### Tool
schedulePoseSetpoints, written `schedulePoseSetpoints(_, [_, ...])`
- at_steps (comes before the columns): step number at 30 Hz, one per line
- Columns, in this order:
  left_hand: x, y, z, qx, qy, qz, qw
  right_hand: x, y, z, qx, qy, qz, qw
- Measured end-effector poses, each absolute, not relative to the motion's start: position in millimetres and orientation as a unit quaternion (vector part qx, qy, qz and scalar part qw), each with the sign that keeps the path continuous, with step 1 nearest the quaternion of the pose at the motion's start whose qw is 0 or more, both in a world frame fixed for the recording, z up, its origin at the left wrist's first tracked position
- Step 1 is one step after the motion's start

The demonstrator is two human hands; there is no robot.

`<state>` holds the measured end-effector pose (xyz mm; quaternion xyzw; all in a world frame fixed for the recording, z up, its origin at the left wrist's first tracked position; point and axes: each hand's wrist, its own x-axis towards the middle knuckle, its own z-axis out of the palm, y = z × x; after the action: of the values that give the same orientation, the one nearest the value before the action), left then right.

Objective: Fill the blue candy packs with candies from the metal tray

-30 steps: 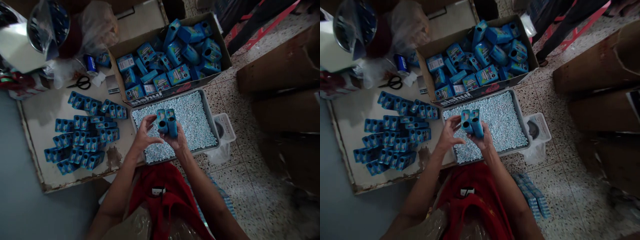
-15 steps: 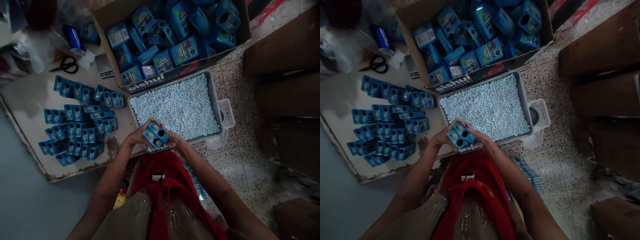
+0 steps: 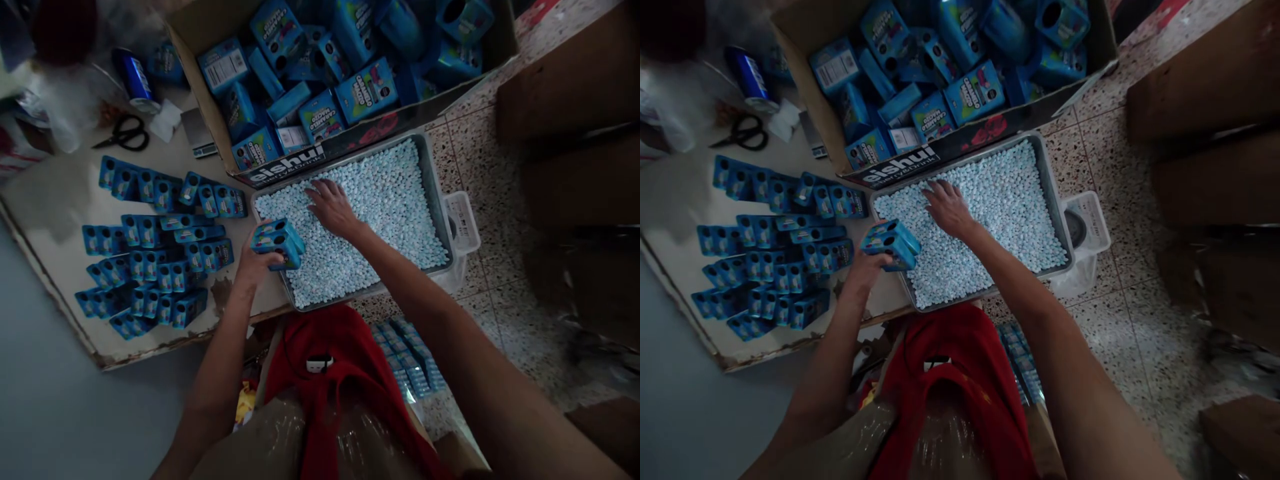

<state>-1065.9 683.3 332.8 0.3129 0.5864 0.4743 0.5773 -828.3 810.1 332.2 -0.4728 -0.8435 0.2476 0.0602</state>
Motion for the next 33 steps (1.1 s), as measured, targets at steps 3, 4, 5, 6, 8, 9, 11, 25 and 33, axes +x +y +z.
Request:
schedulePoseSetpoints(3, [-1058, 712, 317, 0.271, 0.605, 0.47, 0.583, -835, 827, 307, -0.431, -0.877, 0.21, 0.021])
schedulePoseSetpoints(4, [-1058, 719, 313, 0.272, 0.611, 0.465, 0.58, -836, 825, 302, -0.435, -0.878, 0.2, 0.015])
schedulePoseSetpoints(5, [-1059, 725, 310, 0.278, 0.615, 0.457, 0.58, -835, 819, 299, -0.442, -0.876, 0.192, 0.008])
schedulePoseSetpoints(6, [-1061, 729, 309, 0.283, 0.62, 0.442, 0.583, -833, 811, 298, -0.451, -0.873, 0.187, -0.001])
schedulePoseSetpoints(8, [-1067, 731, 310, 0.291, 0.624, 0.407, 0.6, -825, 790, 303, -0.473, -0.862, 0.183, -0.019])
schedulePoseSetpoints(9, [-1070, 730, 311, 0.292, 0.622, 0.391, 0.613, -819, 780, 308, -0.479, -0.858, 0.184, -0.025])
schedulePoseSetpoints(11, [-1073, 724, 315, 0.289, 0.611, 0.365, 0.641, -802, 762, 318, -0.473, -0.859, 0.197, -0.022])
schedulePoseSetpoints(25, [-964, 713, 289, 0.251, 0.447, 0.392, 0.764, -728, 728, 260, -0.645, -0.701, 0.197, 0.233])
schedulePoseSetpoints(33, [-916, 726, 284, 0.225, 0.424, 0.425, 0.767, -742, 729, 264, -0.654, -0.576, 0.306, 0.383])
